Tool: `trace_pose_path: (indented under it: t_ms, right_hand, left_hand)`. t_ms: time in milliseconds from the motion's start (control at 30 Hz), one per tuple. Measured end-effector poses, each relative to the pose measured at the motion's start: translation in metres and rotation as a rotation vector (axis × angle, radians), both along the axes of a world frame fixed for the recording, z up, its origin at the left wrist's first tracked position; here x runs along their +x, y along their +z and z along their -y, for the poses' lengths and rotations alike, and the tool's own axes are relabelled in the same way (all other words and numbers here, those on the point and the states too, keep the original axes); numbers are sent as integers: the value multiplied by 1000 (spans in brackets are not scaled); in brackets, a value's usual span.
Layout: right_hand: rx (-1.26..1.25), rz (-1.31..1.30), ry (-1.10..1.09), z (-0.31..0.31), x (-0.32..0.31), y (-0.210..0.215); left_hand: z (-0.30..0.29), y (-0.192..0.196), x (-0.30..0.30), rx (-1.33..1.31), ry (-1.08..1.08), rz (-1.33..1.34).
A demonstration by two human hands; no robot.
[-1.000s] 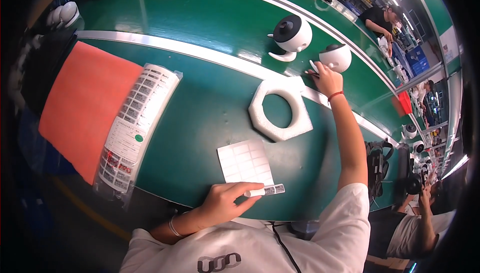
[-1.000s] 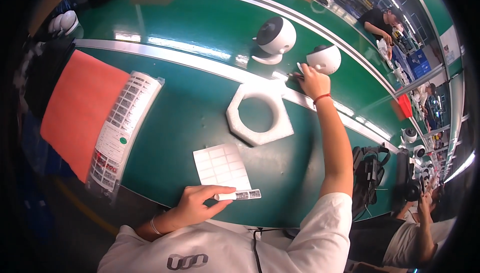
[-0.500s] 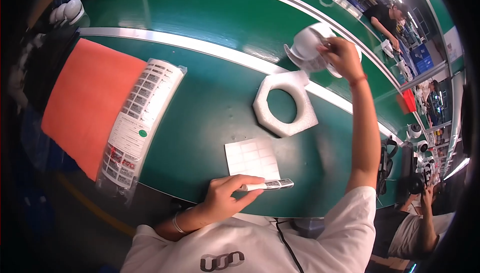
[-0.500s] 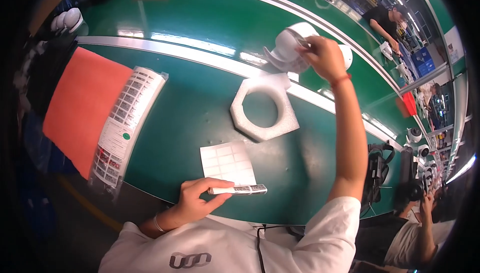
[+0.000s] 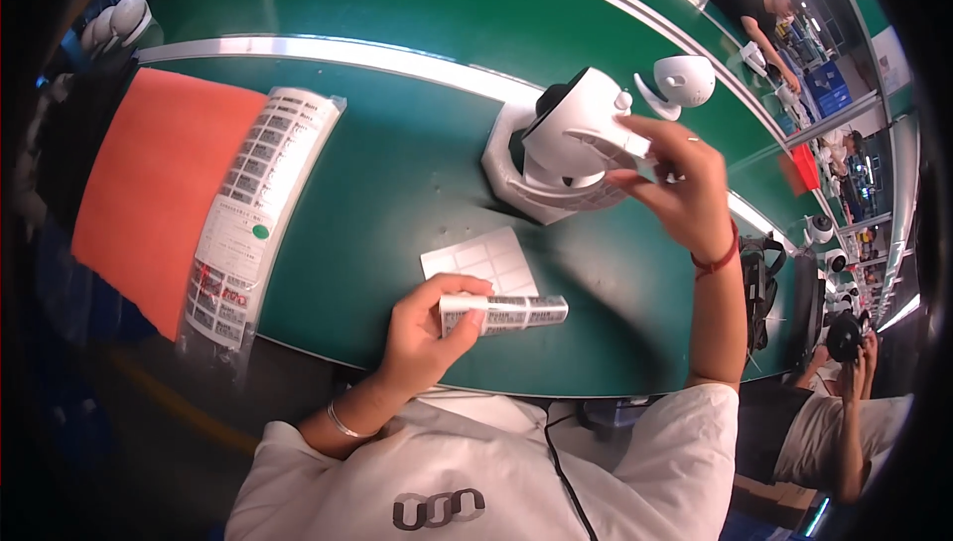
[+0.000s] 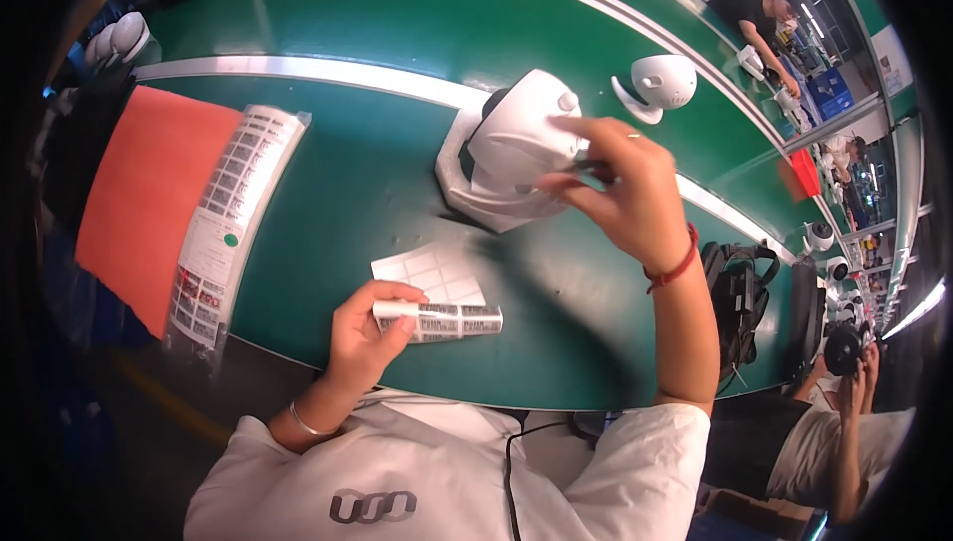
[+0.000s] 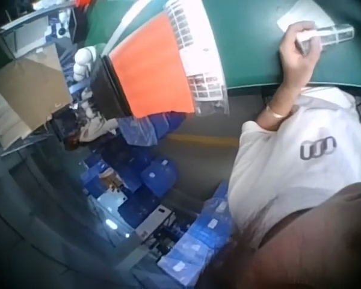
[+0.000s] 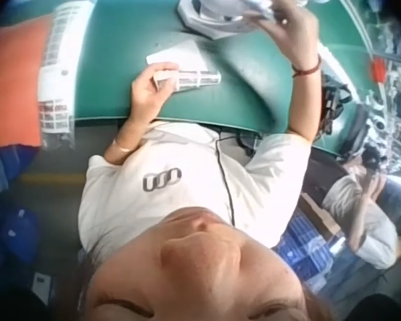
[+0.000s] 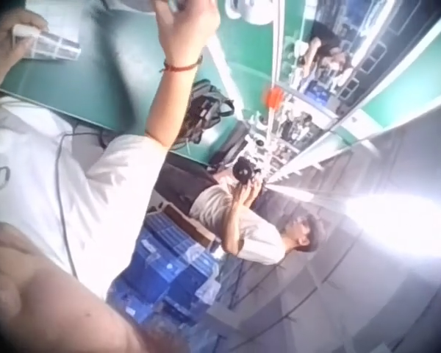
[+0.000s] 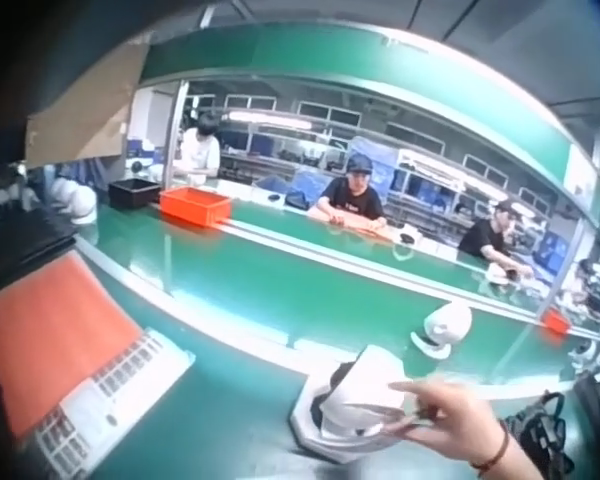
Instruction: Applying small technical labels to camera housings on an industrial assembly line using tweezers.
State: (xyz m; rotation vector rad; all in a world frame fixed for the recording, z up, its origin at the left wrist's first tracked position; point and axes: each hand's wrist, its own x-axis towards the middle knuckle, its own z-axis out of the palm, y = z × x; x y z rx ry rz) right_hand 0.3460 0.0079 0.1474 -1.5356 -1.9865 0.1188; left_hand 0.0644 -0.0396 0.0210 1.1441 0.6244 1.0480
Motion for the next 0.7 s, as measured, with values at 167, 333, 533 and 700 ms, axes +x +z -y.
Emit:
trace_pose_path:
  t_ms: [167, 333, 533, 700]
  right_hand:
    - [97, -524, -155, 56, -5, -37]
    - [-80, -405, -333, 98, -13, -86]
    - [-320, -274, -344, 128, -9, -82]
    - [-364, -329, -291, 133, -15, -65]
  left_hand:
    - [-1, 0, 0, -125, 18, 85]
    - [-2, -1, -1, -31, 25, 18]
    - [-3, 1, 1, 61, 99, -46]
    - [-3, 5, -3, 85, 94, -122]
